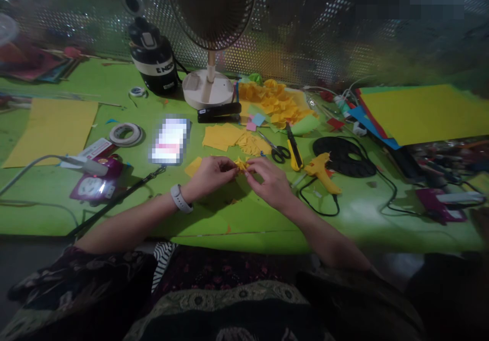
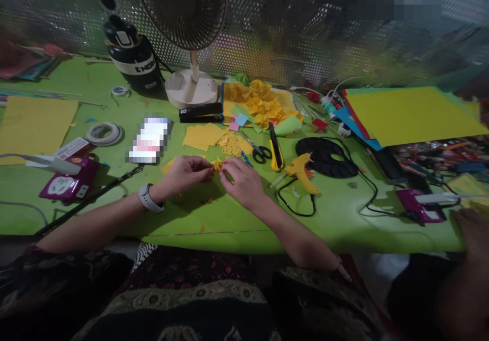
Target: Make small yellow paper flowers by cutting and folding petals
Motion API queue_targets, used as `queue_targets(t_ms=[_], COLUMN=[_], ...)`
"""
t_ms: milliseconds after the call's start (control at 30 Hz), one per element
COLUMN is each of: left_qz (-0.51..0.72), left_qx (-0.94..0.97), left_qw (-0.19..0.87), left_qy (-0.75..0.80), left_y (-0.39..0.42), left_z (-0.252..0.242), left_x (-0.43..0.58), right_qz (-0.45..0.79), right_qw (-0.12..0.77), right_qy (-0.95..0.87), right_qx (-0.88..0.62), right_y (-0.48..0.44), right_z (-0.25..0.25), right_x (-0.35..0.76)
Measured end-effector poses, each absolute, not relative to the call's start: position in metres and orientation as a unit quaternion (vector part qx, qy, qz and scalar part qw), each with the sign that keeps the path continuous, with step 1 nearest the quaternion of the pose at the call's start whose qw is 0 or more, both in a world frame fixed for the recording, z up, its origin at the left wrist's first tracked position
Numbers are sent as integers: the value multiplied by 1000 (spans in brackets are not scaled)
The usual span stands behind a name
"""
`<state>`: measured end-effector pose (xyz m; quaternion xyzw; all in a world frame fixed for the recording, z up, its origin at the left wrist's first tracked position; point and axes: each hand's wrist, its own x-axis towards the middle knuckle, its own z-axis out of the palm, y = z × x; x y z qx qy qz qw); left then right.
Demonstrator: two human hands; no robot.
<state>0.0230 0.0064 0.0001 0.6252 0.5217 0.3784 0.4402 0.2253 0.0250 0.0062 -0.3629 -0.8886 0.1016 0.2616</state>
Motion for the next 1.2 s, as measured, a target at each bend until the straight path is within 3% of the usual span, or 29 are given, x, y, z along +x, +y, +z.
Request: queue_targets(t_ms=[400, 633, 833, 1200], left_qz=[405, 438, 426, 473], left_qx=[612, 658, 680, 498], left_qw=[442, 351, 316, 565], left_qy=[515, 502, 507, 456], left_y=[4, 3, 5, 9], left_z=[5, 10, 9, 12], left_x=[23, 19, 18, 24], right_qz=[92, 111, 163, 303], right_qw=[300, 405, 438, 463], right_qy=[-871, -807, -786, -735], right_qx=[-378, -416, -405, -392], right_y=[30, 36, 34, 32], right_z=[5, 8, 12, 15], right_x=[228, 229, 226, 222])
